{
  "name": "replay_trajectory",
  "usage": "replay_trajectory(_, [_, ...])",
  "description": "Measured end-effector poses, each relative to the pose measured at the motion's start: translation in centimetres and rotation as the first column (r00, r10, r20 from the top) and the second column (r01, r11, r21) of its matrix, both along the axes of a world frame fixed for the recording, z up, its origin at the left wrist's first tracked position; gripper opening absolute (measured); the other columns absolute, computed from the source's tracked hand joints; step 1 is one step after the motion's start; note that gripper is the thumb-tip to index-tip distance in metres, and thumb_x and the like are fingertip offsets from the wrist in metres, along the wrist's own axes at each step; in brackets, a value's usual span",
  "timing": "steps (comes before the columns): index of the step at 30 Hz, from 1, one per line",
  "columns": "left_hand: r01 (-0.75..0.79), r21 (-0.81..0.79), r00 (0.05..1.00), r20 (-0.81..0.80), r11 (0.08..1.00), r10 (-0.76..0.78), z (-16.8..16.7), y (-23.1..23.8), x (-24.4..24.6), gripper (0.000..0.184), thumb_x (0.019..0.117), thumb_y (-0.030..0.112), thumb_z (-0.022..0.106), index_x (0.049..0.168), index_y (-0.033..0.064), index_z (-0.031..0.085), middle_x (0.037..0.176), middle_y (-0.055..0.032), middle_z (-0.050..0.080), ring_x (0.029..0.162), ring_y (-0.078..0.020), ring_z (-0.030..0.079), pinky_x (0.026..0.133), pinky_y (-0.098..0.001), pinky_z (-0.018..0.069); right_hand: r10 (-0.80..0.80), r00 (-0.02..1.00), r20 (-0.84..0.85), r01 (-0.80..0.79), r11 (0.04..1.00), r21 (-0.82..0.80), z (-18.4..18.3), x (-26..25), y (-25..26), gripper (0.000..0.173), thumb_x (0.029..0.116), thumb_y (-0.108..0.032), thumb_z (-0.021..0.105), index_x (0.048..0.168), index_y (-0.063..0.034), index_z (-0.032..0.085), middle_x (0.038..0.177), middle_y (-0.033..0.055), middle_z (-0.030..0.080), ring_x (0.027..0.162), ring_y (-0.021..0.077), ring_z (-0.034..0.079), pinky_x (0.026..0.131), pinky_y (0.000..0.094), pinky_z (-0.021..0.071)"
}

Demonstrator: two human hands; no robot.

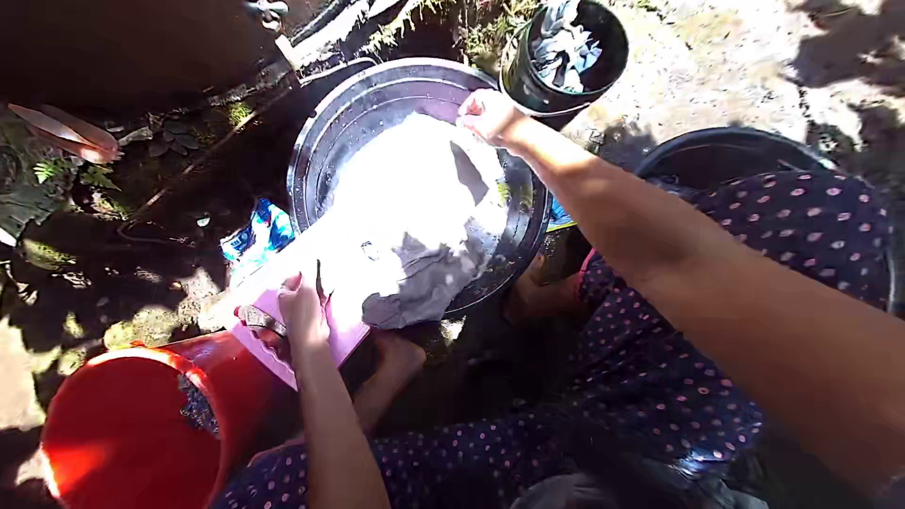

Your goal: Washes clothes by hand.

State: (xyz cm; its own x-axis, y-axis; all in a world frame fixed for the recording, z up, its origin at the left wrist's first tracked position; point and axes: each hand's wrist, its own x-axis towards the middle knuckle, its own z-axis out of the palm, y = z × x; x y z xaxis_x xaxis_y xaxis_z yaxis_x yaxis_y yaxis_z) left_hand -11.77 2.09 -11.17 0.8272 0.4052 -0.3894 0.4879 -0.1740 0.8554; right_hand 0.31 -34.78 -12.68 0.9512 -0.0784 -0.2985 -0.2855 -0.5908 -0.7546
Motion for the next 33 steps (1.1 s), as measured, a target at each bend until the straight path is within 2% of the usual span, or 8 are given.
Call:
replay_trajectory(4, [0.324, 0.415, 0.913, -0.374, 0.85, -0.166, -1.1, -2.8, 0.9, 0.041, 0.1012, 0.028, 0.067, 0.123, -0.007, 0.063, 0.115, -0.0258, 0.068, 0.107, -0.0343, 0.066, 0.098, -0.0504, 0.05, -0.239, 0.91, -0.339, 0.161, 0.957, -0.243, -9.4, -3.2, 0.5, 0.066, 0.0985, -0.022, 0.066, 0.149, 0.0104, 0.038, 0.138, 0.0371, 0.054, 0.129, 0.0511, 0.054, 0.106, 0.0675, 0.0418])
replay_trajectory(9, [0.454, 0.59, 0.853, -0.503, 0.668, -0.136, -0.4, -3.0, 1.9, 0.035, 0.106, 0.026, 0.056, 0.117, -0.0055, 0.067, 0.119, -0.0288, 0.068, 0.12, -0.0414, 0.062, 0.103, -0.0572, 0.0452, -0.375, 0.89, -0.258, 0.256, 0.881, -0.398, -11.6, -4.2, 2.3, 0.082, 0.0979, -0.044, 0.064, 0.158, 0.0001, 0.028, 0.139, 0.0351, 0.053, 0.123, 0.05, 0.058, 0.098, 0.0648, 0.0475])
replay_trajectory(14, [0.268, 0.72, 0.95, -0.308, 0.64, -0.051, -1.3, -0.4, -0.3, 0.043, 0.0998, 0.041, 0.062, 0.119, 0.0038, 0.073, 0.138, -0.0309, 0.055, 0.137, -0.0506, 0.041, 0.103, -0.0705, 0.0303, -0.389, 0.893, -0.226, 0.314, 0.899, -0.305, -12.7, -2.7, 1.9, 0.073, 0.0914, -0.038, 0.073, 0.143, 0.0067, 0.048, 0.15, 0.0357, 0.039, 0.13, 0.0481, 0.052, 0.104, 0.0591, 0.0471])
replay_trajectory(19, [0.266, 0.772, 0.95, -0.312, 0.577, -0.019, -1.7, 0.0, -1.0, 0.044, 0.0975, 0.044, 0.064, 0.12, 0.0083, 0.074, 0.15, -0.0288, 0.044, 0.143, -0.0495, 0.032, 0.107, -0.0686, 0.0256, -0.448, 0.877, -0.173, 0.432, 0.893, -0.127, -12.3, -3.4, 0.7, 0.055, 0.1025, -0.028, 0.058, 0.144, 0.0039, 0.044, 0.133, 0.0309, 0.059, 0.124, 0.045, 0.06, 0.102, 0.062, 0.0465])
replay_trajectory(25, [0.198, 0.828, 0.974, -0.225, 0.525, -0.013, -3.2, 0.1, -1.8, 0.055, 0.0943, 0.051, 0.062, 0.128, 0.0086, 0.067, 0.155, -0.0313, 0.036, 0.147, -0.0542, 0.024, 0.112, -0.0727, 0.0204, -0.547, 0.602, -0.581, 0.78, 0.56, 0.28, -14.0, -7.9, 1.5, 0.037, 0.1062, -0.026, 0.05, 0.134, -0.0025, 0.052, 0.113, 0.012, 0.058, 0.097, 0.0201, 0.059, 0.084, 0.0394, 0.0515])
replay_trajectory(28, [0.169, 0.785, 0.969, -0.243, 0.596, 0.046, -2.8, 1.3, -1.9, 0.089, 0.0855, 0.055, 0.074, 0.152, 0.005, 0.042, 0.164, -0.0357, 0.01, 0.151, -0.0562, 0.014, 0.115, -0.0658, 0.0279, -0.505, 0.728, -0.465, 0.544, 0.837, -0.058, -12.8, -9.6, 4.2, 0.061, 0.1006, -0.012, 0.062, 0.155, 0.0, 0.035, 0.151, 0.0293, 0.043, 0.135, 0.0416, 0.05, 0.108, 0.0555, 0.0444])
replay_trajectory(30, [0.127, 0.732, 0.964, -0.249, 0.669, 0.089, -2.9, 1.7, -1.7, 0.109, 0.0823, 0.053, 0.081, 0.161, 0.0056, 0.023, 0.165, -0.0355, 0.005, 0.146, -0.053, 0.029, 0.11, -0.0543, 0.0427, -0.453, 0.824, -0.34, 0.33, 0.872, -0.362, -11.5, -9.9, 5.5, 0.086, 0.0901, -0.007, 0.068, 0.161, -0.0002, 0.02, 0.154, 0.0331, 0.037, 0.134, 0.0497, 0.05, 0.104, 0.0616, 0.048])
replay_trajectory(33, [0.146, 0.722, 0.938, -0.319, 0.677, 0.138, -2.7, 1.8, -1.4, 0.117, 0.0821, 0.058, 0.079, 0.165, 0.0112, 0.011, 0.163, -0.0349, 0.019, 0.134, -0.0497, 0.049, 0.099, -0.0546, 0.0505, -0.133, 0.935, -0.329, -0.086, 0.815, -0.573, -11.7, -10.0, 5.2, 0.06, 0.0967, -0.012, 0.061, 0.153, -0.0029, 0.044, 0.161, 0.0257, 0.035, 0.146, 0.046, 0.037, 0.112, 0.0621, 0.0386])
